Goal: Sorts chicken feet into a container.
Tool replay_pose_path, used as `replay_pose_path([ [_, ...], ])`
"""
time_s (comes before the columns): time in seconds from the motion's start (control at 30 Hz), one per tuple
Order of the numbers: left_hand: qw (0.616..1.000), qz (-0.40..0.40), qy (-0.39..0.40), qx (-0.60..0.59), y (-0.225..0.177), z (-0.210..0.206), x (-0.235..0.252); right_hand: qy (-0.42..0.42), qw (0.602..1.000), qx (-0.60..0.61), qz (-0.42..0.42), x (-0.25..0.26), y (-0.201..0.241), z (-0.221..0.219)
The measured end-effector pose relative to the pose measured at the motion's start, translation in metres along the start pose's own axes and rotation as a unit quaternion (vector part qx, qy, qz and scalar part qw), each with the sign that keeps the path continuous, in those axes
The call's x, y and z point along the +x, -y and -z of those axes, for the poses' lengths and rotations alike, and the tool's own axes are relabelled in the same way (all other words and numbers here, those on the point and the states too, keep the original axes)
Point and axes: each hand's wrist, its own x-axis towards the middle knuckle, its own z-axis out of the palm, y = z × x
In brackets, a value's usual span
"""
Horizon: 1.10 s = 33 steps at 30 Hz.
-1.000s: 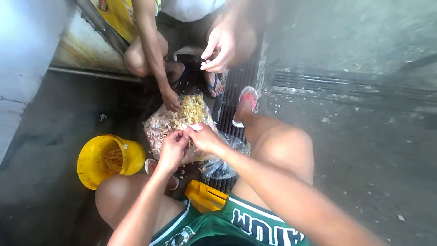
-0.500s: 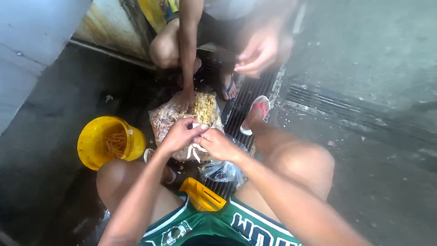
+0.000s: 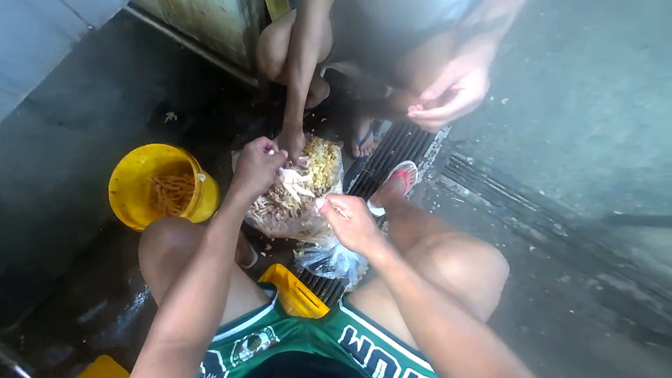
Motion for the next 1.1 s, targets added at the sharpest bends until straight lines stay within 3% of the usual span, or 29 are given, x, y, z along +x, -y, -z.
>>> replay_pose_path([
  [0.17, 0.992, 0.006, 0.101, 0.070, -0.001, -0.025, -0.017, 0.041, 0.996, -0.057, -0.056, 0.012, 0.007, -0.001],
  [0.3, 0.986, -0.008, 0.130, 0.107, 0.000, -0.035, -0.020, 0.067, 0.993, -0.088, 0.047, 0.016, -0.002, -0.017],
  [0.5, 0.995, 0.054, 0.059, 0.056, 0.005, -0.027, -0.007, 0.026, 0.988, -0.087, 0.124, 0.012, 0.004, -0.017],
  [0.7, 0.997, 0.056, 0.029, 0.041, 0.013, -0.022, 0.006, -0.023, 0.977, -0.087, 0.193, 0.003, 0.004, -0.017],
  [0.87, 0.992, 0.081, -0.080, 0.059, 0.017, 0.008, 0.019, -0.050, 0.971, -0.006, 0.236, -0.015, 0.006, -0.013],
  [1.0, 0.991, 0.067, -0.115, 0.030, 0.017, 0.020, 0.018, -0.051, 0.976, 0.050, 0.207, -0.018, 0.005, 0.005],
  [1.1, 0.999, 0.018, -0.031, 0.019, 0.013, 0.012, 0.007, -0.015, 0.995, 0.014, 0.098, -0.008, 0.000, 0.008],
])
